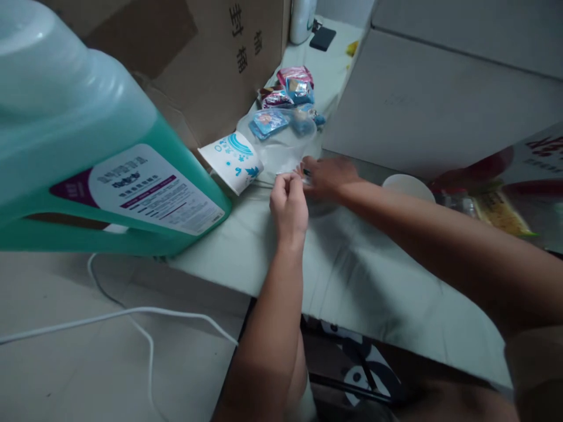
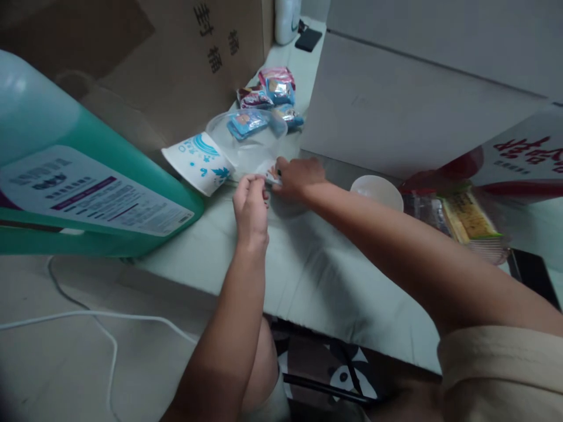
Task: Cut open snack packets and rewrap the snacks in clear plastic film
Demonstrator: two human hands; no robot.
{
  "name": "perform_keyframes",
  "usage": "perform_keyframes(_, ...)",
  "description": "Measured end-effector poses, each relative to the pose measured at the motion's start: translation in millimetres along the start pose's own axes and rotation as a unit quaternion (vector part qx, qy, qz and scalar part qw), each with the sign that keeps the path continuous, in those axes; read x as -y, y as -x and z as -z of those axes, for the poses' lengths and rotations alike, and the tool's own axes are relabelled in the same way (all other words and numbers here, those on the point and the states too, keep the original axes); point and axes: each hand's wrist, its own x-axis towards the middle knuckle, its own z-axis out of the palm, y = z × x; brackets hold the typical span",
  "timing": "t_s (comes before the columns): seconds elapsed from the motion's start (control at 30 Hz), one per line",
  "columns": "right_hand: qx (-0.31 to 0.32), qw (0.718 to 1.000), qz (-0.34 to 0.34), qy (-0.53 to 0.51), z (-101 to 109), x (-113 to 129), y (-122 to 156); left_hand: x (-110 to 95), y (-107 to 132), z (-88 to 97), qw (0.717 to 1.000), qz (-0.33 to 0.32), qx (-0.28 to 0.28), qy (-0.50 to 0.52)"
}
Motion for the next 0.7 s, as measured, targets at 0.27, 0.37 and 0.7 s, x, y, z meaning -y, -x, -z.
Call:
perform_keyframes(0.27,0.100,0.988,-0.082,0.083,61.2,-28.3,41.8,4.5,-8.5,2.6,0.999,0.003,-0.027,-0.038)
perform_keyframes(0.37,-0.006,0.992,-0.107,-0.073,85.5,-36.6,46.7,1.1,-3.3,-1.9,0.999,0.043,0.017,-0.008)
perform_keyframes(0.7,-0.241,0.922,-0.078,-0.293,80.9,-17.1,-135.0,-4.9,12.6,-21.1,0.990,0.081,0.111,0.020)
